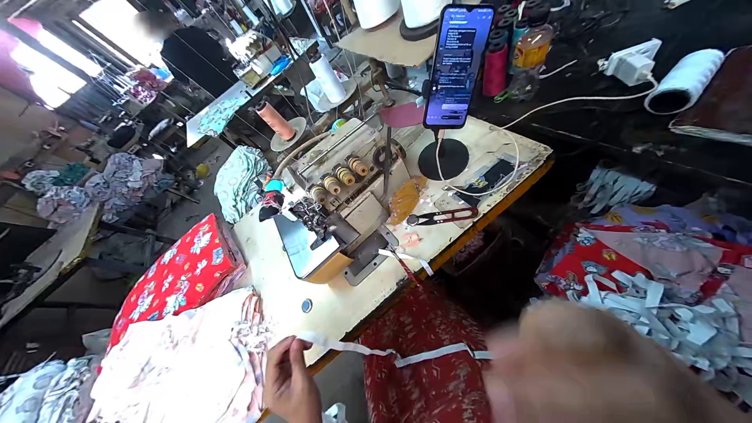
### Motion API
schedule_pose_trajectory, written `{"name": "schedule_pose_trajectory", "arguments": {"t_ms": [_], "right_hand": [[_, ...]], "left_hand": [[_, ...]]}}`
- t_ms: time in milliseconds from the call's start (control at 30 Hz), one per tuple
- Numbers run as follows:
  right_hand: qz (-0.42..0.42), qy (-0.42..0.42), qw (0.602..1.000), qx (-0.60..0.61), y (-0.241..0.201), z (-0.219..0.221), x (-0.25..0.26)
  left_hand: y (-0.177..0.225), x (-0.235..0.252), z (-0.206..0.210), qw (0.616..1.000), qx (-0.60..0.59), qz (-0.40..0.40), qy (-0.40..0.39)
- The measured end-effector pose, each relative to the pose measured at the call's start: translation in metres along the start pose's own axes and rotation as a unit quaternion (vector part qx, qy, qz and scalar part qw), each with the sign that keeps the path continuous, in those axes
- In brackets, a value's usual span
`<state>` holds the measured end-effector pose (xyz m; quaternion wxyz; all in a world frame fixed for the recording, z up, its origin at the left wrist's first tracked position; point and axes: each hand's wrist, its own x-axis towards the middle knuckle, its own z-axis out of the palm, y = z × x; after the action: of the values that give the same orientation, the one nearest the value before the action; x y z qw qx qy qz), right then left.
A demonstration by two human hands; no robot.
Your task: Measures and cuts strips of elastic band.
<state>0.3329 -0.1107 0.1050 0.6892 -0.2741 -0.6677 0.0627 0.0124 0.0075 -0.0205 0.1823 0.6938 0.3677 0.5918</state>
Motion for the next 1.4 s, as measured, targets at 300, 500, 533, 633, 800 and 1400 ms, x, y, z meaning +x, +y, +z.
{"name": "schedule_pose_trajectory", "arguments": {"t_ms": [300, 500, 533, 633, 800, 1400], "right_hand": [[0.371, 0.335, 0.866, -0.025, 0.243, -0.062, -0.003], [0.388, 0.344, 0.854, 0.044, 0.277, -0.069, 0.015], [0.373, 0.347, 0.86, 0.04, 0.28, -0.068, 0.016], [0.349, 0.36, 0.865, 0.032, 0.284, -0.065, 0.017], [0.349, 0.367, 0.863, 0.01, 0.288, -0.064, 0.02], [0.41, 0.353, 0.838, 0.069, 0.272, -0.062, -0.004]], "left_hand": [[-0.05, -0.023, 0.038, 0.99, -0.007, -0.141, 0.0], [-0.045, -0.02, 0.038, 0.98, -0.011, -0.198, -0.004], [-0.045, -0.019, 0.038, 0.979, -0.012, -0.201, -0.002], [-0.045, -0.021, 0.038, 0.978, -0.012, -0.207, 0.0], [-0.045, -0.02, 0.037, 0.98, -0.006, -0.201, -0.004], [-0.04, -0.018, 0.042, 0.977, 0.01, -0.213, -0.002]]}}
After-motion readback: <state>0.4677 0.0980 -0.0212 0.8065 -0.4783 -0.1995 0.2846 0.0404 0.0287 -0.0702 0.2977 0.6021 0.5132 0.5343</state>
